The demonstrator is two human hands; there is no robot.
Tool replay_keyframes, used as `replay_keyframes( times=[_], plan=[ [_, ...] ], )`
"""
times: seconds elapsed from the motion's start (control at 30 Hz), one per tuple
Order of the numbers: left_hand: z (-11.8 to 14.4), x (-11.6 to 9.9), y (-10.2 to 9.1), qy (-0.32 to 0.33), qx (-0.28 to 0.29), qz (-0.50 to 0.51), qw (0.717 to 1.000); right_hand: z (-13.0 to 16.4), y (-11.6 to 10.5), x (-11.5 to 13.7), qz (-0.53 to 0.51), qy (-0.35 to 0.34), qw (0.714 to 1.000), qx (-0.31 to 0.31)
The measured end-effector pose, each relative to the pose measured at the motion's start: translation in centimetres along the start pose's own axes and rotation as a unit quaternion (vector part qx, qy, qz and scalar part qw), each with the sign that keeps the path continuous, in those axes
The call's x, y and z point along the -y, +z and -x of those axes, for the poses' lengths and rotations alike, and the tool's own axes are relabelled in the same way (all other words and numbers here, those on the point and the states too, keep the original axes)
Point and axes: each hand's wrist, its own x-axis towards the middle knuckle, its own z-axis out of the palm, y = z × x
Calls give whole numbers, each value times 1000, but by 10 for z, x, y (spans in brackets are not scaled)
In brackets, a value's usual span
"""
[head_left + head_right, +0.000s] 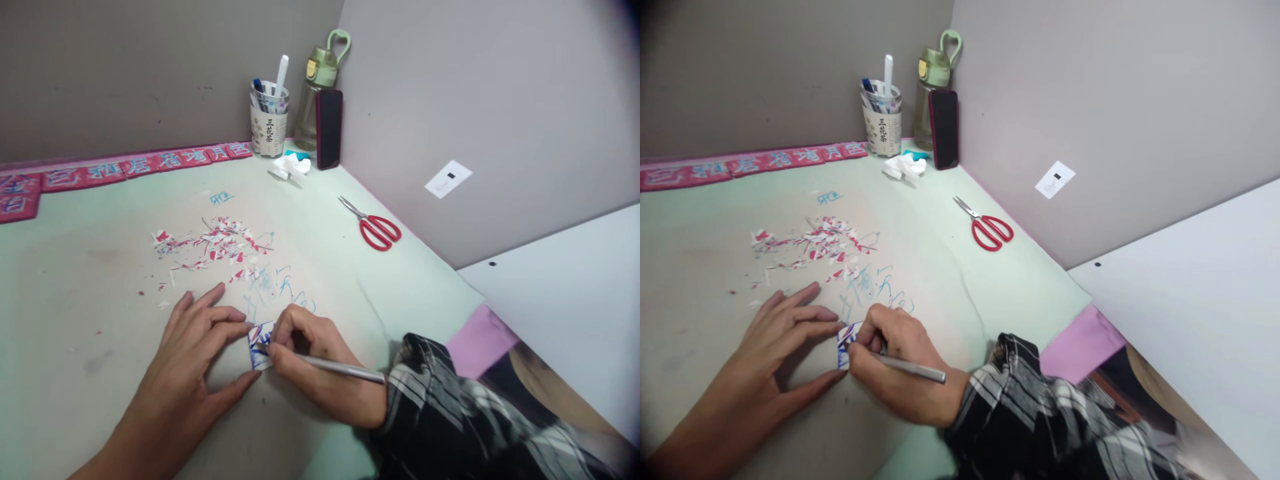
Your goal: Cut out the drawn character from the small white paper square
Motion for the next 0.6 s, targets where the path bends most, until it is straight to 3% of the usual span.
replay_keyframes(
  times=[0.37, 0.6],
  plan=[
    [0, 3, -2, -16, 14, -6, 1000, 1, -2, 1, 19, -6, 1000, 9],
    [-1, 1, -9, -14, -15, -20, 1000, -1, 0, 2, 9, 1, 1000, -2]
  ],
)
